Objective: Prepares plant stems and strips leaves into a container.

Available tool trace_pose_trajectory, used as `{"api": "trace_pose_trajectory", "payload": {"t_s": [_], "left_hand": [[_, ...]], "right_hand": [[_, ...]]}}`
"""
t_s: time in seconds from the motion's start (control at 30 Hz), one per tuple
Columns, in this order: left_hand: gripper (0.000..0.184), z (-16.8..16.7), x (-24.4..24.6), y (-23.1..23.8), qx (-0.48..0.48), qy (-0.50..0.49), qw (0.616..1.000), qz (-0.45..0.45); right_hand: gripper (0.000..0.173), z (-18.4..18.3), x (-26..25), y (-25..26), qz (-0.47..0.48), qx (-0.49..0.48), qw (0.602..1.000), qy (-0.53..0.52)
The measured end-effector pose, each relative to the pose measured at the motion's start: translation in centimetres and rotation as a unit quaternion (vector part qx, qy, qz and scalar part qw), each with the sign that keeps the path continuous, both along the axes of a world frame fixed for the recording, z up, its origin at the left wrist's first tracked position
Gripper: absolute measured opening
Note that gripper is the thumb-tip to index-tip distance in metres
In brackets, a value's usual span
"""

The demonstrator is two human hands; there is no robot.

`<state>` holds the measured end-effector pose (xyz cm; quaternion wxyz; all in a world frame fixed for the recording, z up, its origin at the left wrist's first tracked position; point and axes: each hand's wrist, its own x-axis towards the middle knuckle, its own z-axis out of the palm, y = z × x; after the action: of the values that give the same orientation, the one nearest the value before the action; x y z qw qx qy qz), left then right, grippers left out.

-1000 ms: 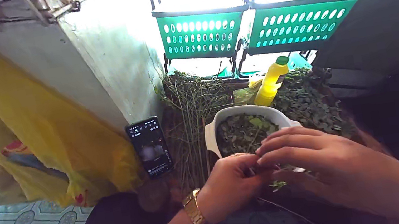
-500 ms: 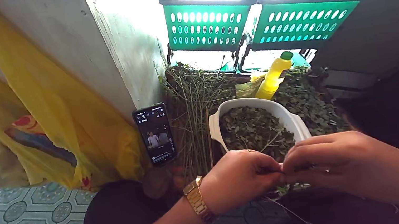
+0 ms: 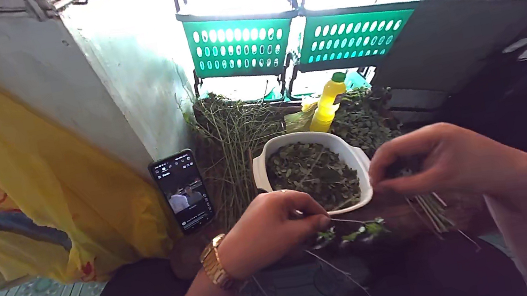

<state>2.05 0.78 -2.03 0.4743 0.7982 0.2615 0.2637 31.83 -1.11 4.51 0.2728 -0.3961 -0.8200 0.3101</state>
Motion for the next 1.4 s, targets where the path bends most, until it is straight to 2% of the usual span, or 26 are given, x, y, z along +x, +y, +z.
{"api": "trace_pose_trajectory", "payload": {"t_s": [0.17,0.33,0.4,0.47,0.53,0.6,0.67,0.77,0.83,0.97,1.13,1.27,1.4], "left_hand": [[0.009,0.6,-1.0,0.6,-0.041,-0.009,0.999,0.025],[0.012,0.5,-1.0,0.8,-0.076,-0.026,0.991,0.107],[0.015,0.3,-0.7,0.8,-0.083,-0.035,0.985,0.149],[0.016,0.3,-0.4,0.8,-0.102,-0.046,0.977,0.181],[0.016,0.1,-0.1,0.8,-0.11,-0.059,0.972,0.199],[0.017,0.0,0.1,0.9,-0.113,-0.062,0.968,0.213],[0.016,-0.1,0.4,0.8,-0.116,-0.072,0.965,0.223],[0.014,-0.3,1.1,0.6,-0.134,-0.102,0.96,0.225],[0.014,-0.4,1.4,0.2,-0.14,-0.115,0.959,0.22],[0.015,-0.4,1.4,-0.2,-0.146,-0.127,0.957,0.217],[0.014,-0.7,1.4,0.0,-0.136,-0.128,0.958,0.217],[0.019,-0.4,0.5,0.3,-0.1,-0.11,0.955,0.255],[0.02,-0.2,-0.9,1.2,-0.091,-0.141,0.939,0.299]], "right_hand": [[0.009,0.3,1.3,2.3,-0.07,-0.014,0.997,0.029],[0.005,-2.3,0.9,5.1,-0.178,-0.027,0.984,0.011],[0.02,-3.1,0.2,5.5,-0.203,-0.017,0.977,-0.06],[0.032,-3.6,-0.7,4.8,-0.231,0.046,0.969,-0.07],[0.024,-3.8,-2.3,3.1,-0.265,0.158,0.951,0.026],[0.016,-3.7,-4.2,1.1,-0.241,0.234,0.933,0.126],[0.015,-4.4,-5.9,-0.5,-0.188,0.255,0.942,0.113],[0.027,-6.4,-7.9,-0.9,-0.167,0.231,0.957,0.045],[0.029,-7.5,-9.1,-0.7,-0.169,0.187,0.962,0.106],[0.02,-7.6,-10.3,-0.9,-0.185,0.14,0.952,0.202],[0.014,-7.1,-10.1,-1.4,-0.203,0.113,0.947,0.22],[0.015,-7.0,-8.8,-1.6,-0.22,0.11,0.945,0.214],[0.014,-7.2,-7.1,-1.6,-0.243,0.112,0.939,0.215]]}}
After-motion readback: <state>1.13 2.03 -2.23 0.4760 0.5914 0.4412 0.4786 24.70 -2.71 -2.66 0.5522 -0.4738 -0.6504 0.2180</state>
